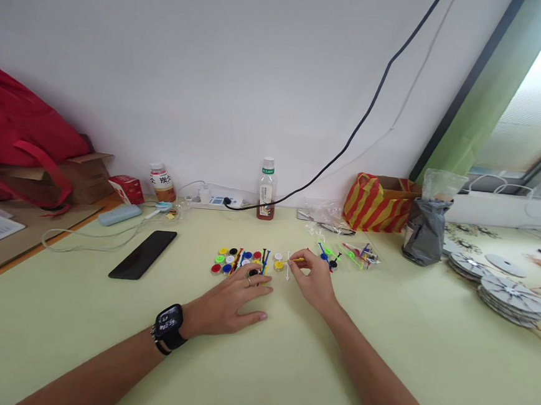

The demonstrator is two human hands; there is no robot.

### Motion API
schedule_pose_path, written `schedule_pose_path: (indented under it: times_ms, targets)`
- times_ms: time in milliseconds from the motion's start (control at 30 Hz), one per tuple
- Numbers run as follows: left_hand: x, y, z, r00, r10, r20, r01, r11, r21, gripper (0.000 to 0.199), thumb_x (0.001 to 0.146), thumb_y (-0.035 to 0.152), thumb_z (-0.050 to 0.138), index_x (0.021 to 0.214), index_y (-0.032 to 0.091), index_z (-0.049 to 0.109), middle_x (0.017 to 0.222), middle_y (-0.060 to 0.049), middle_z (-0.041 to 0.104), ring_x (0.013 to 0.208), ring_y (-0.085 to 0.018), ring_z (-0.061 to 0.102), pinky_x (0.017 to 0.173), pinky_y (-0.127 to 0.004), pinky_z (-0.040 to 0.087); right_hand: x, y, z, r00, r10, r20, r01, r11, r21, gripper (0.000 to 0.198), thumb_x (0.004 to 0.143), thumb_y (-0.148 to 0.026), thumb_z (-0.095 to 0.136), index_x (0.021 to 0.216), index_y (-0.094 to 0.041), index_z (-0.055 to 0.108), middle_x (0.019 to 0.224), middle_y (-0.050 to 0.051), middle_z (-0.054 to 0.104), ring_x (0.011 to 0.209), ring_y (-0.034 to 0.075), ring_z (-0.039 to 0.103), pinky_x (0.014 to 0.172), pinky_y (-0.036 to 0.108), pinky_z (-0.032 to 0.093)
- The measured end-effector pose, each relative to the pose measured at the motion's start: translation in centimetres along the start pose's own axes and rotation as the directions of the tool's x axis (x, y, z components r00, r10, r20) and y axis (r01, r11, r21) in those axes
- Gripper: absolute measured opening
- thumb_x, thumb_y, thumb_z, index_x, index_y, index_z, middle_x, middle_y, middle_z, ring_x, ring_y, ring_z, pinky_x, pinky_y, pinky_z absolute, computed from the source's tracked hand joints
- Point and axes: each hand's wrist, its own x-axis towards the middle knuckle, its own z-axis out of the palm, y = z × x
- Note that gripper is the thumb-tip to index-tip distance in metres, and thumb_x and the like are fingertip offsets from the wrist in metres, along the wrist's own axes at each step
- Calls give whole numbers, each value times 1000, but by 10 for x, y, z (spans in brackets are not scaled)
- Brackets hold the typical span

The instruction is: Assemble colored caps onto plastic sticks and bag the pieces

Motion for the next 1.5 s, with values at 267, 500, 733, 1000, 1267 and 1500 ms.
schedule_pose_path:
  times_ms: [267,500,733,1000,1267,1500]
  targets:
    - [2,3,-1,998,-54,-39,54,999,4,61,95,42,66,150,23,48,131,-12,67,141,-37,43,114,-58,43,0,-5,-4,997,17,78,-17,1000,6,11,82,-30,64,79,-20,67,80,5,72,77,21,69,79,38,59]
    - [2,4,2,989,-51,-137,52,999,1,40,98,38,62,136,25,61,138,-10,63,138,-34,45,116,-57,40,-7,-30,-22,895,60,442,-97,993,62,4,74,-19,65,74,-20,68,75,2,71,75,19,67,74,32,55]
    - [2,8,3,994,-10,-111,-4,993,-120,11,93,33,70,101,25,73,124,-6,70,132,-31,49,112,-51,43,-11,-45,-30,812,71,580,-166,980,112,18,80,-23,63,92,-22,76,72,0,67,70,17,62,72,31,54]
    - [6,2,0,930,-320,-179,195,846,-496,18,96,37,65,105,21,66,94,-4,70,82,-17,64,76,-31,55,-9,-52,-31,878,64,474,-230,926,299,28,97,-50,58,95,-22,64,87,5,67,84,22,65,88,41,54]
    - [8,-6,6,891,-419,-176,234,755,-613,22,93,36,69,106,18,70,96,-6,76,88,-20,72,79,-32,62,-16,-42,-4,871,217,440,-372,877,304,37,97,-60,53,106,-24,59,76,-3,46,60,12,44,58,27,42]
    - [9,-4,8,886,-431,-171,232,731,-641,23,93,33,68,110,17,69,100,-7,76,91,-20,74,88,-37,63,-18,-44,-1,868,240,434,-411,839,357,37,98,-60,52,104,-25,61,79,-2,41,62,12,35,56,25,32]
